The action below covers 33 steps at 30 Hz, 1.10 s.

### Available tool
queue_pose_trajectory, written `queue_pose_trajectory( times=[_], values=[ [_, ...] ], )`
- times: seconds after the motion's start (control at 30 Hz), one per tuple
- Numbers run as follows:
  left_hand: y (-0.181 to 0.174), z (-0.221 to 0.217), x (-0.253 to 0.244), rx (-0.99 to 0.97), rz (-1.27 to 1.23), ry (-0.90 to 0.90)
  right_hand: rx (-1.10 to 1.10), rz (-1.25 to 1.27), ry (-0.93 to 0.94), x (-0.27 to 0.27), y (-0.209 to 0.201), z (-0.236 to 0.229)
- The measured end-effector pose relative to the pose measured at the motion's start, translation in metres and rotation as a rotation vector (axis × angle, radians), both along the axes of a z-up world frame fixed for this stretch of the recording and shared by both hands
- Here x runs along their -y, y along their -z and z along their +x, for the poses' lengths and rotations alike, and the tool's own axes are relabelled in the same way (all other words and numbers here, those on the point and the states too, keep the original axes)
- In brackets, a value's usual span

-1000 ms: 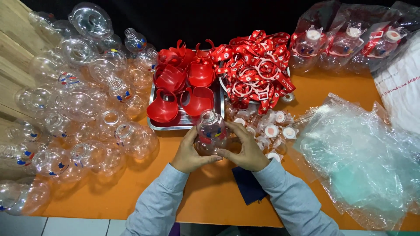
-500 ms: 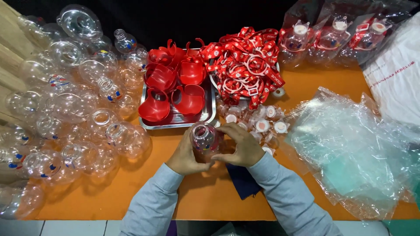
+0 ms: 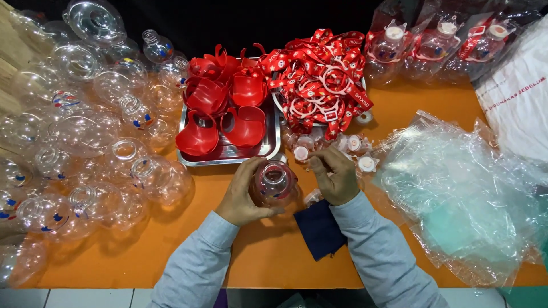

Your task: Assembling small plastic bottles by attaching red caps and lanyards.

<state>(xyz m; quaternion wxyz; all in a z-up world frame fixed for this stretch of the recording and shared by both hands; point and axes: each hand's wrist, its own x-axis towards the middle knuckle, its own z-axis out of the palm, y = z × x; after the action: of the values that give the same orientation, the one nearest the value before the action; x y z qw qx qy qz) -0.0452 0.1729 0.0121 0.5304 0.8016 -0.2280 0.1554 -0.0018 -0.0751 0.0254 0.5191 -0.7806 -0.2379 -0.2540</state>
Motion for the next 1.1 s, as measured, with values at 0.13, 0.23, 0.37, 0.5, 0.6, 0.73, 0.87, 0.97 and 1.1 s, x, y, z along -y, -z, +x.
queue_pose_trajectory(
  times=[0.13,0.23,0.37,0.5,0.6,0.73,0.87,0.97,1.1],
  values=[
    [0.006,0.0,0.001,0.0,0.007,0.002,0.023,0.012,0.039,0.002,0.006,0.003],
    [0.002,-0.001,0.003,-0.004,0.009,0.015,0.066,-0.049,0.057,0.0,0.009,0.003],
    [-0.003,-0.003,0.002,0.013,0.013,0.012,0.111,-0.048,0.101,-0.001,0.004,0.002],
    [-0.001,-0.004,-0.001,0.003,-0.02,0.018,0.179,-0.112,0.218,0.011,0.012,0.011],
    [0.002,-0.003,-0.001,-0.009,-0.057,0.044,0.273,-0.189,0.303,0.025,0.007,0.021],
    [-0.002,-0.003,-0.003,-0.046,-0.085,0.061,0.264,-0.247,0.401,0.047,0.015,0.028],
    [0.002,-0.003,-0.004,-0.037,-0.095,0.069,0.205,-0.266,0.392,0.05,0.02,0.029],
    [0.006,-0.004,-0.004,-0.038,-0.092,0.068,0.189,-0.264,0.38,0.04,0.021,0.027],
    [0.008,-0.002,-0.006,-0.04,-0.103,0.054,0.167,-0.264,0.338,0.031,0.019,0.026]
  ],
)
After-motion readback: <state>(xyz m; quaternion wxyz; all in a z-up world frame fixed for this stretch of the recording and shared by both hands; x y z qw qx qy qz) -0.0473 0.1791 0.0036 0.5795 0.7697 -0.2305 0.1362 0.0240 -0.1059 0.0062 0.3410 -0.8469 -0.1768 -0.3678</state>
